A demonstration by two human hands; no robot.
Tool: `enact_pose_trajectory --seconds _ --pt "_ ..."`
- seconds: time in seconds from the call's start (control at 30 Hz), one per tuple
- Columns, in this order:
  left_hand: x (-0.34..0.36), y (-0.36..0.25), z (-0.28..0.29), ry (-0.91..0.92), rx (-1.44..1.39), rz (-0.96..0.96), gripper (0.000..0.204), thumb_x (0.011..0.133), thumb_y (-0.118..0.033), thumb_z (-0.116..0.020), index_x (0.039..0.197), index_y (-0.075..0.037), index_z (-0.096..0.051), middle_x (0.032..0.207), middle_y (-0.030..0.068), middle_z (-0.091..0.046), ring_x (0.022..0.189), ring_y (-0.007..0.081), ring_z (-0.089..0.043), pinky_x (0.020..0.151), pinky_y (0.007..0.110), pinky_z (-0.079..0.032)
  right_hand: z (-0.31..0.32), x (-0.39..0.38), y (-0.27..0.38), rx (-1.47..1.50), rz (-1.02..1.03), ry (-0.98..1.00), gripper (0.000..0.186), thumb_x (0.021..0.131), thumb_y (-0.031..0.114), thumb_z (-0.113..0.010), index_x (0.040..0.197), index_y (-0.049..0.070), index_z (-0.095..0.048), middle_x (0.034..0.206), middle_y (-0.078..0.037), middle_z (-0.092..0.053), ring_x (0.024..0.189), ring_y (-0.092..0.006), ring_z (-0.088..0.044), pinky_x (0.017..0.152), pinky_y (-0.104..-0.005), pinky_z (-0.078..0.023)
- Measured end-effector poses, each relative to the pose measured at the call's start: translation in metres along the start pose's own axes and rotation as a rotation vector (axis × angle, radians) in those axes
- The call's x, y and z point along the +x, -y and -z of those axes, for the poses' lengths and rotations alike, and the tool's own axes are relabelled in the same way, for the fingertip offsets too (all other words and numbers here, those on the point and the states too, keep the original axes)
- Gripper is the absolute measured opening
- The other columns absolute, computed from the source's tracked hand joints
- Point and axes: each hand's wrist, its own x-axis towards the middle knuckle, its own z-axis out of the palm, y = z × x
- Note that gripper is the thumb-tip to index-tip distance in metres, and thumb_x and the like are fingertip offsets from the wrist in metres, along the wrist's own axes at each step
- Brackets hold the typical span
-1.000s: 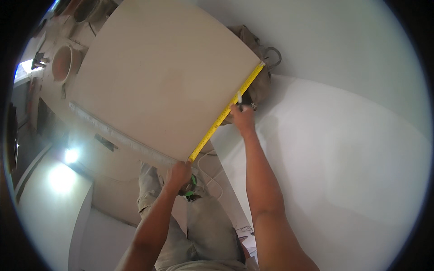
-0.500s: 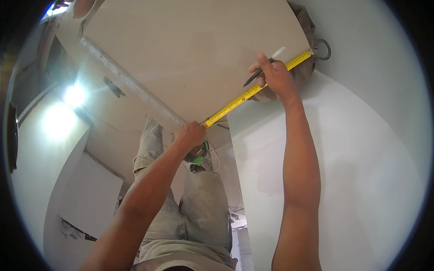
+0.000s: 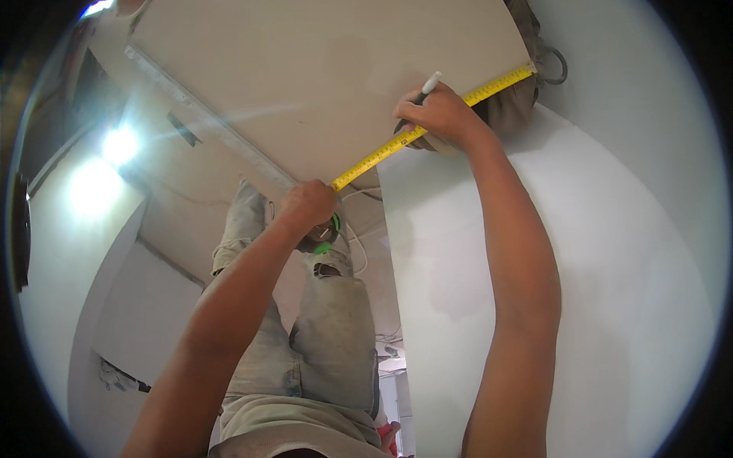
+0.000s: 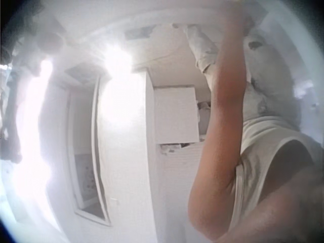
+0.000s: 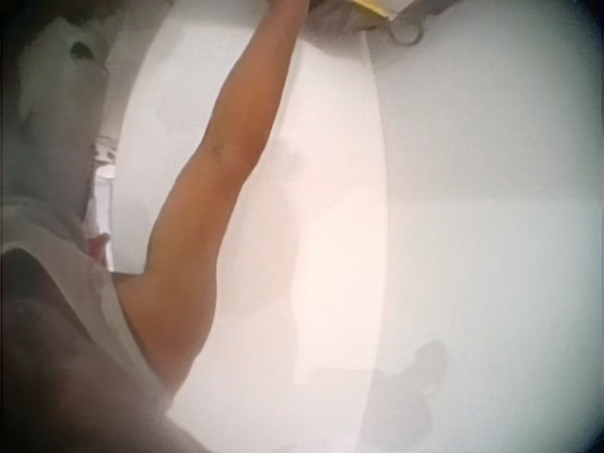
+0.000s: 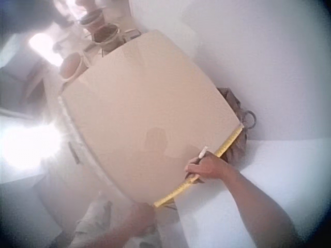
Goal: The person measures and marks a large ceramic tile using a tape measure, ruler, and pencil, then uses an angle grinder to cut the tile along the marked line. The person handles the tile and tools directly on the floor.
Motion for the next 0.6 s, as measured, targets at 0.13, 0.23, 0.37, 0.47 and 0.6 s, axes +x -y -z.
enact_pose_trajectory --seconds 0.13,0.23,0.37,0.47,0.6 --pt "-0.006 -0.006 0.012 0.070 -0.010 0.045 0.039 0.100 -0.030 -0.045 0.113 -0.003 -0.070 0.118 0.0207 -0.068 0.112 0.0382 -0.064 0.097 0.046 -0.050 0.001 0.004 -0.001 -0.056 -0.006 0.016 0.028 0.081 0.027 -0.063 0.086 0.002 -0.073 0.075 -0.006 -0.071 0.075 -0.0152 -0.067 0.079 -0.0283 -0.052" --pt "-0.008 -0.008 0.016 0.099 0.029 0.007 0.041 0.100 -0.032 -0.044 0.114 -0.002 -0.069 0.121 0.0220 -0.067 0.114 0.0388 -0.063 0.098 0.047 -0.049 0.001 0.002 -0.002 -0.047 -0.013 0.022 0.028 0.079 0.027 -0.063 0.087 0.002 -0.074 0.076 -0.006 -0.071 0.076 -0.0157 -0.067 0.080 -0.0281 -0.052" --pt "-0.018 -0.017 0.026 0.072 -0.059 0.098 0.043 0.100 -0.034 -0.044 0.113 -0.001 -0.070 0.121 0.0229 -0.066 0.115 0.0397 -0.063 0.099 0.048 -0.048 0.002 0.003 -0.005 -0.018 0.017 0.020 0.027 0.076 0.028 -0.061 0.082 0.005 -0.073 0.076 -0.004 -0.070 0.075 -0.0164 -0.065 0.077 -0.0293 -0.050" --pt "-0.014 -0.012 0.021 0.038 -0.056 0.074 0.044 0.099 -0.034 -0.045 0.112 -0.001 -0.070 0.120 0.0241 -0.066 0.114 0.0404 -0.063 0.100 0.048 -0.048 0.003 0.004 -0.007 -0.024 0.041 0.035 0.028 0.079 0.029 -0.062 0.086 0.004 -0.074 0.077 -0.004 -0.071 0.078 -0.0158 -0.067 0.081 -0.0279 -0.051" --pt "-0.013 -0.011 0.019 0.027 -0.022 0.056 0.040 0.097 -0.032 -0.047 0.110 -0.002 -0.071 0.116 0.0213 -0.068 0.113 0.0376 -0.064 0.097 0.045 -0.050 0.002 -0.001 0.001 -0.077 0.026 0.050 0.025 0.079 0.026 -0.064 0.086 0.004 -0.073 0.076 -0.005 -0.070 0.076 -0.0150 -0.066 0.079 -0.0283 -0.052"
